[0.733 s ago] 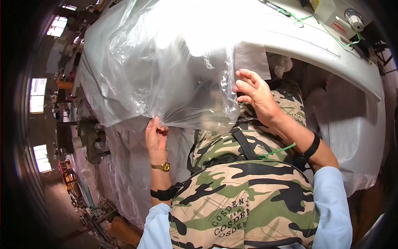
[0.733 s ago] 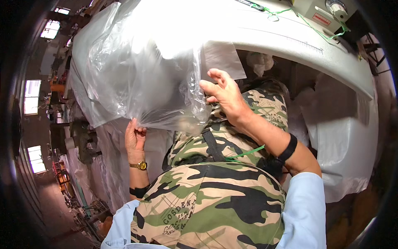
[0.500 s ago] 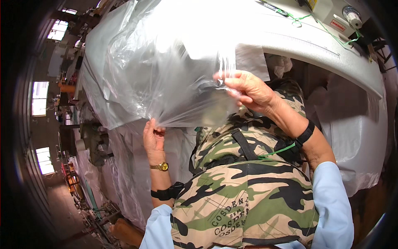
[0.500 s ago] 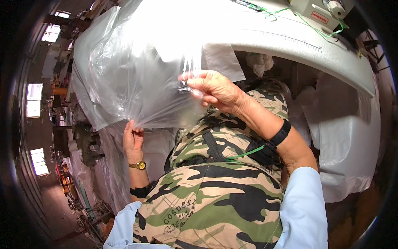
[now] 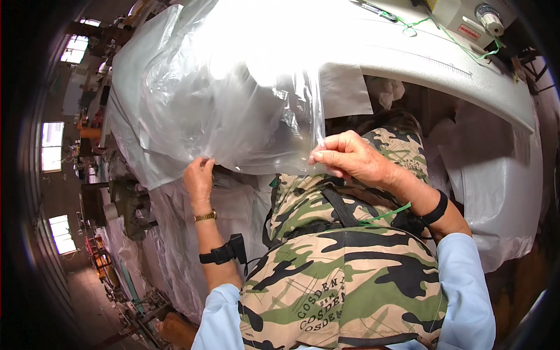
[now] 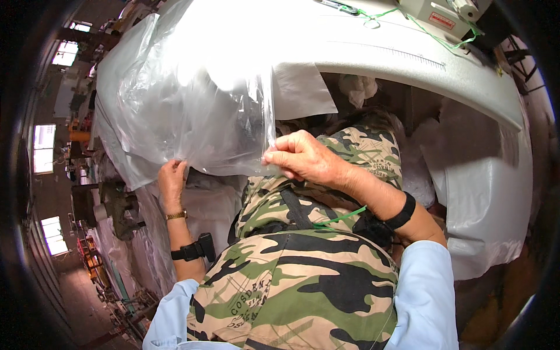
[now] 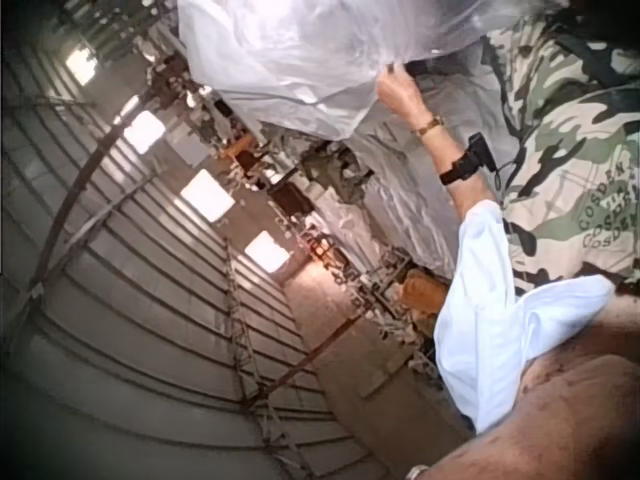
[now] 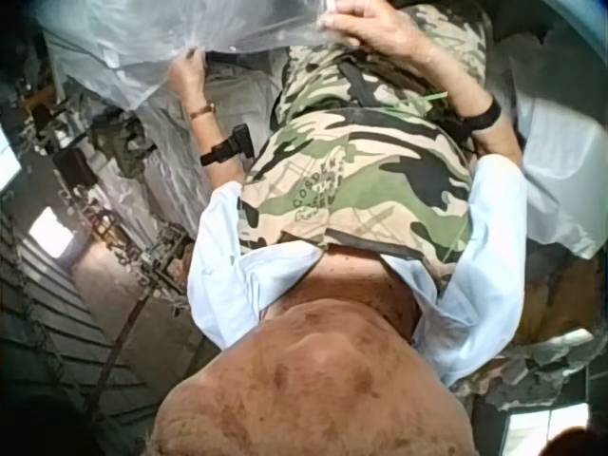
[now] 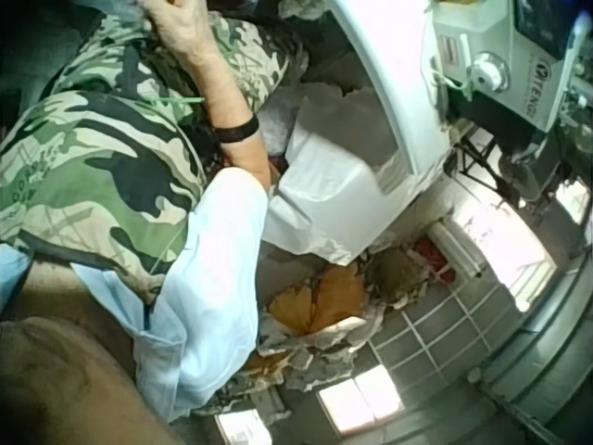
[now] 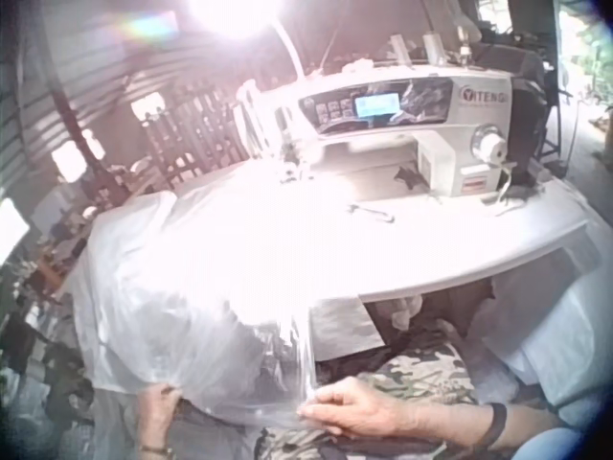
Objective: Sewing together large white plastic sheets or fabric using an industrial sewing machine.
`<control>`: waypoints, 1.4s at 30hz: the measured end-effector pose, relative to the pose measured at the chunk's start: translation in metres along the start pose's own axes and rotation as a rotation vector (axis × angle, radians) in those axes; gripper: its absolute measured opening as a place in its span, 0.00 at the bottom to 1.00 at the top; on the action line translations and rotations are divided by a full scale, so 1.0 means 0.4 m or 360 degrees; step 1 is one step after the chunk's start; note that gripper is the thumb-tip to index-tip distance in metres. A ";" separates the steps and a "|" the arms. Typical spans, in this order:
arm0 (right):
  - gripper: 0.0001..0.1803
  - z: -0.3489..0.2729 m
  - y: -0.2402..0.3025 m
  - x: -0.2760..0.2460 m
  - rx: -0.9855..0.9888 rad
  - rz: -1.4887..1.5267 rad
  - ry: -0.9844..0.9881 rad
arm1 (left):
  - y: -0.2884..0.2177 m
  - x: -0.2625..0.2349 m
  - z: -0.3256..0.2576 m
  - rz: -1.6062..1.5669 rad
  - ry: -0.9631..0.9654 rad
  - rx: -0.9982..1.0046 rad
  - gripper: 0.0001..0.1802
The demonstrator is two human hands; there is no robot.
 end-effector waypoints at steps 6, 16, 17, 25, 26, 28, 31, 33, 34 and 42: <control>0.18 -0.006 -0.025 0.030 0.0148 -0.0330 -0.0029 | -0.348 -0.198 -0.184 -0.0723 -0.0364 0.0623 0.09; 0.18 -0.022 0.040 0.081 -0.0076 -0.0970 -0.0164 | -0.603 -0.046 -0.164 -0.0814 0.0350 0.1039 0.19; 0.18 -0.023 0.041 0.081 -0.0076 -0.1024 -0.0133 | -0.597 -0.044 -0.168 -0.0849 0.0321 0.0984 0.20; 0.19 -0.027 0.046 0.079 -0.0178 -0.1191 -0.0108 | -0.582 -0.032 -0.180 -0.0859 0.0299 0.0917 0.11; 0.20 -0.032 0.047 0.068 -0.0259 -0.1262 -0.0112 | -0.575 -0.027 -0.177 -0.1134 0.0397 0.0807 0.09; 0.22 -0.035 0.049 0.022 -0.0452 -0.1253 -0.0391 | -0.563 -0.024 -0.176 -0.1408 0.0489 0.0686 0.08; 0.09 -0.040 0.023 -0.124 -0.0637 -0.0528 -0.1294 | -0.552 -0.036 -0.181 -0.1254 0.0354 0.0722 0.06; 0.16 -0.026 0.002 -0.186 -0.0804 -0.0718 -0.1666 | -0.554 -0.040 -0.182 -0.1261 0.0354 0.0735 0.05; 0.16 -0.008 -0.013 -0.202 -0.0796 -0.0729 -0.1638 | -0.557 -0.042 -0.183 -0.1261 0.0352 0.0749 0.05; 0.07 0.019 -0.006 -0.161 -0.0716 -0.0529 -0.0861 | -0.586 -0.082 -0.202 -0.0835 -0.0070 0.1222 0.04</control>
Point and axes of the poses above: each hand's wrist, its own z-axis towards the middle knuckle, its own x-axis out of the palm, y = z × x, the point moved 4 cm from there along z, towards the middle knuckle, and after that the axes turned 2 degrees about -z, right-handed, at the moved point
